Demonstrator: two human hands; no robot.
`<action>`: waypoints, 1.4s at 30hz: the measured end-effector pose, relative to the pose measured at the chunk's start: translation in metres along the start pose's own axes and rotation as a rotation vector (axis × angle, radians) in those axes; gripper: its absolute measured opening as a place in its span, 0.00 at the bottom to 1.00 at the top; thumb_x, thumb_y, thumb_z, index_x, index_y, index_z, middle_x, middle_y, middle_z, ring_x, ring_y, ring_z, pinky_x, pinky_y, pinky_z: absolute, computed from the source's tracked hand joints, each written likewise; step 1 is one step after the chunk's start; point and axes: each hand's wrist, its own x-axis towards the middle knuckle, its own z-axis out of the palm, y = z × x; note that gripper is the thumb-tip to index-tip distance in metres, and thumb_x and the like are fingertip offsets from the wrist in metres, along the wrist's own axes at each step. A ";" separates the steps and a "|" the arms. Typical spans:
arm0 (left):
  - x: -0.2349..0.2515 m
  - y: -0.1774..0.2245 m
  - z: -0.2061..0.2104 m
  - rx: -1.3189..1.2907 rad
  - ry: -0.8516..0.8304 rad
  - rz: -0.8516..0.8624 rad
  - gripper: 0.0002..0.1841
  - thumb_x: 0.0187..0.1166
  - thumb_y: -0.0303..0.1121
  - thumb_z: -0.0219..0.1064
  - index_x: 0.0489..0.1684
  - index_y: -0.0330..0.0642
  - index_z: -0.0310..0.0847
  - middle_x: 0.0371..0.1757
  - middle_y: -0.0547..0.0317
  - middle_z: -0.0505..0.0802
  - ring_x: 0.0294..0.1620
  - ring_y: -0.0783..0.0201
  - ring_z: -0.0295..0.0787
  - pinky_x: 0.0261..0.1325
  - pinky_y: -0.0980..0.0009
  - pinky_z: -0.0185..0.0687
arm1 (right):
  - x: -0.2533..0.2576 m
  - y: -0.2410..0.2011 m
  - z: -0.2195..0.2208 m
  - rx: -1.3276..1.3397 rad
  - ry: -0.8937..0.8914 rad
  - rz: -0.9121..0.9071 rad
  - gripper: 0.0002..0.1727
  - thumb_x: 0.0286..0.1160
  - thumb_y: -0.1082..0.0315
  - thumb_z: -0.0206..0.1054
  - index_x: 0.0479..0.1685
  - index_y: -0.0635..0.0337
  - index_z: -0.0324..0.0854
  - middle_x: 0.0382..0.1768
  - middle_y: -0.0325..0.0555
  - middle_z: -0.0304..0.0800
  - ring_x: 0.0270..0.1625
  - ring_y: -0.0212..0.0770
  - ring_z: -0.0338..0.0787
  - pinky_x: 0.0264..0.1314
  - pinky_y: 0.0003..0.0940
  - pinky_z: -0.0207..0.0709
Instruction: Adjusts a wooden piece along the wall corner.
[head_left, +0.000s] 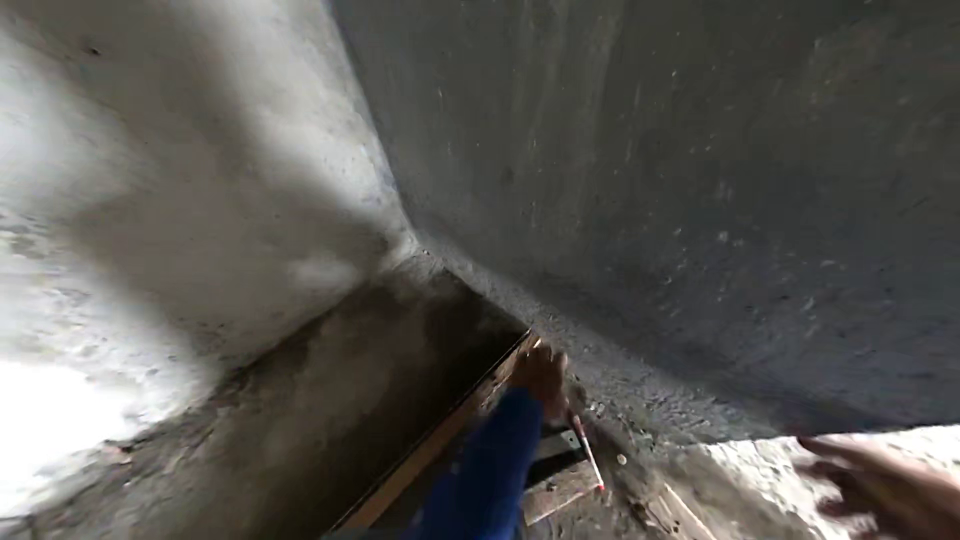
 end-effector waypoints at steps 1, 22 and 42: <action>0.014 -0.019 -0.011 0.039 0.066 0.039 0.46 0.65 0.52 0.81 0.88 0.52 0.66 0.85 0.39 0.74 0.84 0.36 0.69 0.80 0.33 0.68 | 0.005 -0.045 0.000 0.019 0.002 -0.016 0.21 0.91 0.58 0.58 0.71 0.63 0.76 0.51 0.58 0.93 0.40 0.52 0.97 0.40 0.52 0.92; -0.001 -0.137 0.069 -0.108 -0.211 -0.452 0.26 0.68 0.51 0.76 0.55 0.40 0.87 0.55 0.43 0.94 0.58 0.43 0.92 0.58 0.38 0.86 | 0.188 -0.070 0.358 0.605 -0.185 0.284 0.29 0.91 0.51 0.58 0.80 0.62 0.70 0.64 0.65 0.86 0.56 0.58 0.93 0.57 0.53 0.90; 0.001 -0.131 0.056 -0.027 -0.235 -0.396 0.23 0.72 0.46 0.74 0.58 0.40 0.86 0.58 0.42 0.93 0.60 0.42 0.91 0.60 0.38 0.86 | 0.221 -0.069 0.386 0.957 -0.185 0.224 0.26 0.93 0.50 0.53 0.85 0.45 0.66 0.71 0.55 0.83 0.58 0.57 0.92 0.54 0.58 0.88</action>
